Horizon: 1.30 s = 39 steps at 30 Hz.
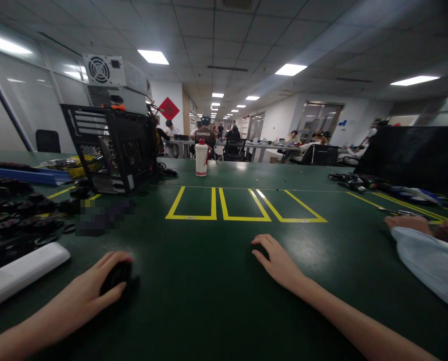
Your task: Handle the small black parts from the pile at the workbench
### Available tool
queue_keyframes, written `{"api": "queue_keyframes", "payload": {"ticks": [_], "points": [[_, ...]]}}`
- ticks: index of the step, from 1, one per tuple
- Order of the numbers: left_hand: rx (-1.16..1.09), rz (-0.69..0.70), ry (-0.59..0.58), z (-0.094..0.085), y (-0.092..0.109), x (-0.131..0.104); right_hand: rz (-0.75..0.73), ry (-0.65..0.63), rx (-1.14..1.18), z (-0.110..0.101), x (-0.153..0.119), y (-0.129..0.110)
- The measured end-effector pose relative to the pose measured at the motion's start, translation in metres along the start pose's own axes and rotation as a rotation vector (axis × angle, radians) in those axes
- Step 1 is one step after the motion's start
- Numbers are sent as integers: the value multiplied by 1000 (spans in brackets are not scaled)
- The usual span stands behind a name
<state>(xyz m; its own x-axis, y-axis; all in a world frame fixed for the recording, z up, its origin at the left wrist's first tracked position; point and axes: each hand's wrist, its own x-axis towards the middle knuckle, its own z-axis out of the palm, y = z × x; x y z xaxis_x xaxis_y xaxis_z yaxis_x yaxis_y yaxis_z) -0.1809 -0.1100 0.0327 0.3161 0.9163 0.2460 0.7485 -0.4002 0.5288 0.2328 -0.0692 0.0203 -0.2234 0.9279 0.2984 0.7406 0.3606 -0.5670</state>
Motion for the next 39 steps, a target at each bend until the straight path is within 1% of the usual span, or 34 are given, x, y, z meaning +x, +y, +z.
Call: {"api": "queue_keyframes", "payload": {"ticks": [1,2,3,6,9,11,14,18,21,25,27,30,32,36,39], "points": [[45,-64,-41,8,7,14,4,-4,52,4,7,-3],[54,-82,-56,17,17,29,15,-12,110,9,14,-6],[39,-59,-105,27,28,44,32,-23,173,14,21,-9],[-12,40,-185,59,68,92,83,-42,371,29,43,-14],[24,127,-232,89,102,135,108,-58,572,40,59,-9],[28,169,-239,106,117,156,138,-58,700,42,65,-2],[-2,195,-246,124,126,174,217,-56,843,39,70,11],[-63,185,-243,132,119,179,291,-116,958,34,75,20],[-125,175,-249,132,113,179,321,-150,971,32,76,20],[-204,225,-297,129,110,178,310,-162,937,32,75,18],[-176,273,-265,128,111,175,278,-148,937,32,72,17],[-72,378,-159,126,114,164,200,-136,952,31,65,12],[-14,440,-112,125,115,154,144,-139,948,30,58,7],[46,508,-92,123,116,138,46,-175,932,27,44,-5],[84,526,-56,123,115,133,4,-164,922,30,42,-8]]}}
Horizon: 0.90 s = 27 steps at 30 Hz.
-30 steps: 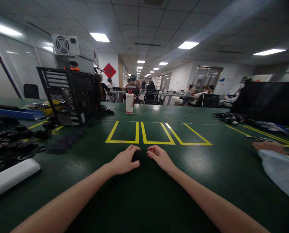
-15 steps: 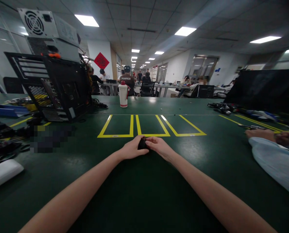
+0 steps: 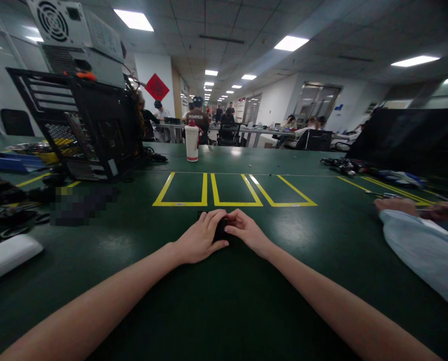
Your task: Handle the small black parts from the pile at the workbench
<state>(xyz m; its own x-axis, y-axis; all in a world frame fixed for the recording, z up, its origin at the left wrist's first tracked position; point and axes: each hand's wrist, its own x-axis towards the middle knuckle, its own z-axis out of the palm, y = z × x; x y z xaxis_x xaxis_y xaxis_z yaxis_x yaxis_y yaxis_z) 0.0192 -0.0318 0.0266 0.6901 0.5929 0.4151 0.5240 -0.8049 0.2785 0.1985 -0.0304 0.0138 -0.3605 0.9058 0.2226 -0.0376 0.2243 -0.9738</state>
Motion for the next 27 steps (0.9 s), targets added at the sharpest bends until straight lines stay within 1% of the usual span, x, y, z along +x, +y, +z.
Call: {"api": "queue_keyframes", "payload": {"ticks": [7,10,13,15,19,22,24,27], "points": [[119,-47,57,3,-4,2,-32,27,-24,2,6,6],[128,-18,82,5,-8,6,-23,56,-41,2,7,6],[104,15,72,6,-11,9,-16,67,-39,1,8,6],[95,12,61,7,-12,9,-9,58,-23,2,7,5],[109,-24,66,7,-11,9,-5,79,-30,6,4,-1],[108,-27,67,7,-9,8,-4,106,-56,8,2,-5],[109,-34,72,6,-8,7,-4,102,-56,10,1,-7],[115,-50,91,6,-6,6,-4,65,-51,11,1,-9]]}}
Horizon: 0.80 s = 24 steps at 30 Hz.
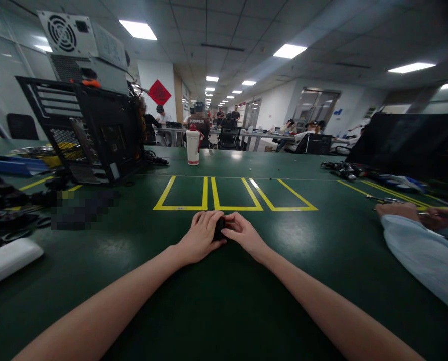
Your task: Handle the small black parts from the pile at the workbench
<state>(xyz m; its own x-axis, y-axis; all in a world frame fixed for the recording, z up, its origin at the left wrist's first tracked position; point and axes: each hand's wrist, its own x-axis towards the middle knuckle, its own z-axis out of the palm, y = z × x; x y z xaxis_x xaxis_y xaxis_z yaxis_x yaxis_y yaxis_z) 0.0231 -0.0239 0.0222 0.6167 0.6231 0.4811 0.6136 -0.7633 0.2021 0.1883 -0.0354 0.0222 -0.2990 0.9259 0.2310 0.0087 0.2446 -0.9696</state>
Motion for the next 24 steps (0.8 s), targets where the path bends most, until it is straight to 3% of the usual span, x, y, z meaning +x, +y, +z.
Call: {"api": "queue_keyframes", "payload": {"ticks": [7,12,24], "points": [[18,-24,3,0,-1,-1,-44,-32,-24,2,0,3],[20,-38,-10,-2,-2,-2,11,-68,6,5,-4,-4],[19,-34,19,0,-1,-3,31,44,8,5,3,1]]}}
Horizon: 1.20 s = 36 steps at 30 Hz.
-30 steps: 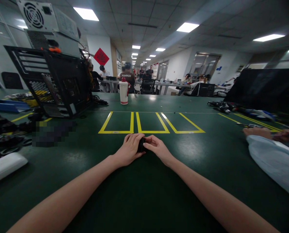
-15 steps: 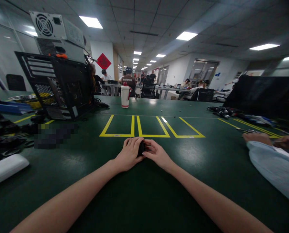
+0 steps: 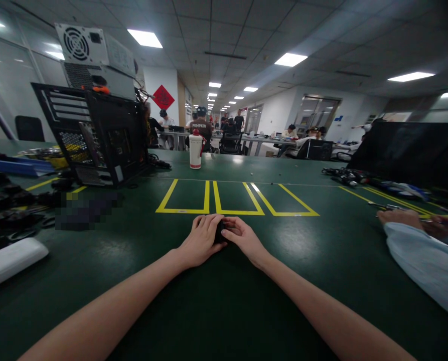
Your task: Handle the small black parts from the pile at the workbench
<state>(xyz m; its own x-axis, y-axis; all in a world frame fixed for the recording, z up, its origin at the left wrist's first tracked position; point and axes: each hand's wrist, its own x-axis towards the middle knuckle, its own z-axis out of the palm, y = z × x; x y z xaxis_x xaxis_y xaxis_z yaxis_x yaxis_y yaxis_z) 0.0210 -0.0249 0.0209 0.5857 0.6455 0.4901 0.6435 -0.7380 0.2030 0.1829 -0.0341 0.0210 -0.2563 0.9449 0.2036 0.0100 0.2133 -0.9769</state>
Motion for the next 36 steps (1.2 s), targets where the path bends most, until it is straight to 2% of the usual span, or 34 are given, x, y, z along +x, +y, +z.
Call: {"api": "queue_keyframes", "payload": {"ticks": [7,13,16,19,25,32,36], "points": [[15,1,-6,0,-1,-1,6,-90,70,2,-5,-5],[19,6,0,1,0,0,-44,10,25,4,-2,0],[12,7,-4,1,0,0,-5,23,14,1,1,4],[19,11,-9,0,-1,0,29,-17,19,-2,2,5],[24,18,-11,1,-1,0,-38,-104,42,-2,-2,3],[25,10,-26,1,-1,-1,-31,23,10,1,2,5],[27,12,-28,2,-2,0,15,14,0,-1,3,5]]}}
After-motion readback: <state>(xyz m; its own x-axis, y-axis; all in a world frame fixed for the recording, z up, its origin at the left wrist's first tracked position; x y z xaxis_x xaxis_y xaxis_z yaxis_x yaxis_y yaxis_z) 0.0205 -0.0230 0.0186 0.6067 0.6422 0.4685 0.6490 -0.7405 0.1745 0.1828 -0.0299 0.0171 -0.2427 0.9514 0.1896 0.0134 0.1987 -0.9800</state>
